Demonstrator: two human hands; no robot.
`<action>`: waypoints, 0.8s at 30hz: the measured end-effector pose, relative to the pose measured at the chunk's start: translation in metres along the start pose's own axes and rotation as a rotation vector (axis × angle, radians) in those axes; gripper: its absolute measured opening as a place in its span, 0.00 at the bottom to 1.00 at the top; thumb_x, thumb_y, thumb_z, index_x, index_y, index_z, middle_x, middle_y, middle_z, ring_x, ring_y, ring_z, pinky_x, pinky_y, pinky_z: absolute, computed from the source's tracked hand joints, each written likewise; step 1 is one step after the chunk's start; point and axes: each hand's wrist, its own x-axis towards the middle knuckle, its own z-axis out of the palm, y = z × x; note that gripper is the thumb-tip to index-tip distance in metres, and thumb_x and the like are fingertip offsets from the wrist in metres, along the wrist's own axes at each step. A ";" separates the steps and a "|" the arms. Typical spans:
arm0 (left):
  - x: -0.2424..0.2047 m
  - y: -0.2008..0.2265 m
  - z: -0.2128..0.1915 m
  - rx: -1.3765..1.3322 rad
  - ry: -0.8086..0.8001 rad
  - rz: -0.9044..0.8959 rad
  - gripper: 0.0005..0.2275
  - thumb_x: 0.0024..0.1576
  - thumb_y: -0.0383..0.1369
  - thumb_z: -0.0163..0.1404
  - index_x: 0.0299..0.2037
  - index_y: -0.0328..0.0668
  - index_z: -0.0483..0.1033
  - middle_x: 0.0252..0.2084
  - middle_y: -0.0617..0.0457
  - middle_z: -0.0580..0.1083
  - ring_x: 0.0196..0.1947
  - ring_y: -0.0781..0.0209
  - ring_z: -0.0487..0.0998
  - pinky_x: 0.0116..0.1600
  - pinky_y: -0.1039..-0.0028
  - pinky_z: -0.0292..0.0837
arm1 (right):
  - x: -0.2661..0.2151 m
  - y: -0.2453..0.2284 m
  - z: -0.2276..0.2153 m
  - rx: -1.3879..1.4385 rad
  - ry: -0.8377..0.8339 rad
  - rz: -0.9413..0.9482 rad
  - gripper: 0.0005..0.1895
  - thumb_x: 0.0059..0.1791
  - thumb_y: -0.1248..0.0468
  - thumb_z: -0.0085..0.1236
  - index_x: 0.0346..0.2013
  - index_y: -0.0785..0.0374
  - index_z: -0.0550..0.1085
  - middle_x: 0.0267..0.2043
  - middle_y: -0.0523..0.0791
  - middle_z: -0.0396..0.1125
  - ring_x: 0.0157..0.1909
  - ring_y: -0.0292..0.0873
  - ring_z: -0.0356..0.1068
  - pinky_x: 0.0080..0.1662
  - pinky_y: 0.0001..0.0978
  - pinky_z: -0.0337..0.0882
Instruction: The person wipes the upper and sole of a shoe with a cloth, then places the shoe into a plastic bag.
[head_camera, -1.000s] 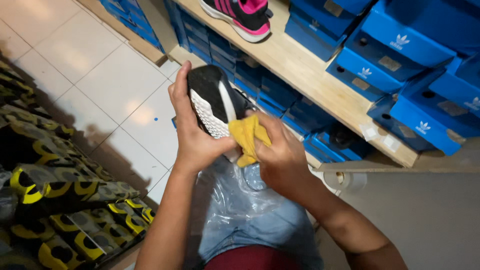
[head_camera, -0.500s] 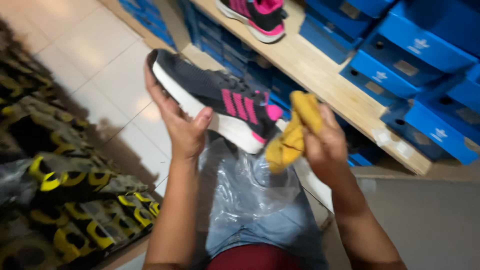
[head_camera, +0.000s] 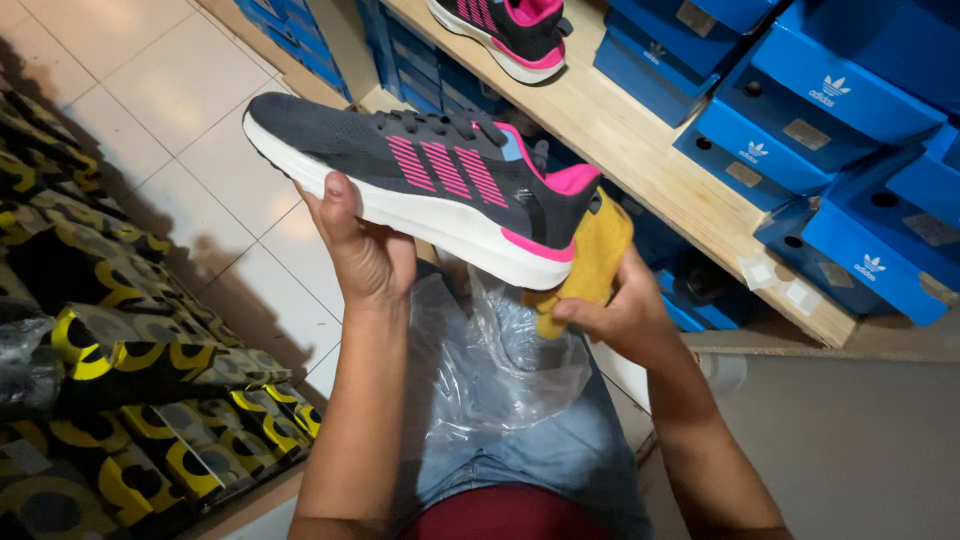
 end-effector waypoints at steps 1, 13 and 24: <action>-0.002 0.001 0.002 0.025 -0.011 0.018 0.30 0.61 0.41 0.56 0.73 0.59 0.56 0.65 0.43 0.72 0.59 0.49 0.79 0.68 0.46 0.77 | -0.002 0.001 0.003 -0.014 -0.007 0.003 0.51 0.28 0.65 0.83 0.62 0.65 0.66 0.45 0.50 0.76 0.41 0.36 0.73 0.42 0.32 0.77; -0.016 0.004 0.008 0.119 -0.104 0.058 0.26 0.65 0.44 0.56 0.68 0.53 0.57 0.68 0.39 0.63 0.64 0.47 0.71 0.69 0.44 0.72 | 0.004 0.007 0.005 0.012 0.039 -0.044 0.41 0.37 0.62 0.78 0.61 0.66 0.67 0.46 0.49 0.75 0.45 0.35 0.72 0.45 0.33 0.75; -0.030 0.073 0.027 0.450 -0.389 0.050 0.28 0.54 0.61 0.58 0.50 0.51 0.63 0.62 0.52 0.64 0.70 0.55 0.65 0.72 0.63 0.69 | 0.011 -0.007 0.006 0.196 0.261 -0.072 0.22 0.57 0.50 0.47 0.54 0.66 0.74 0.48 0.48 0.73 0.48 0.38 0.70 0.53 0.37 0.73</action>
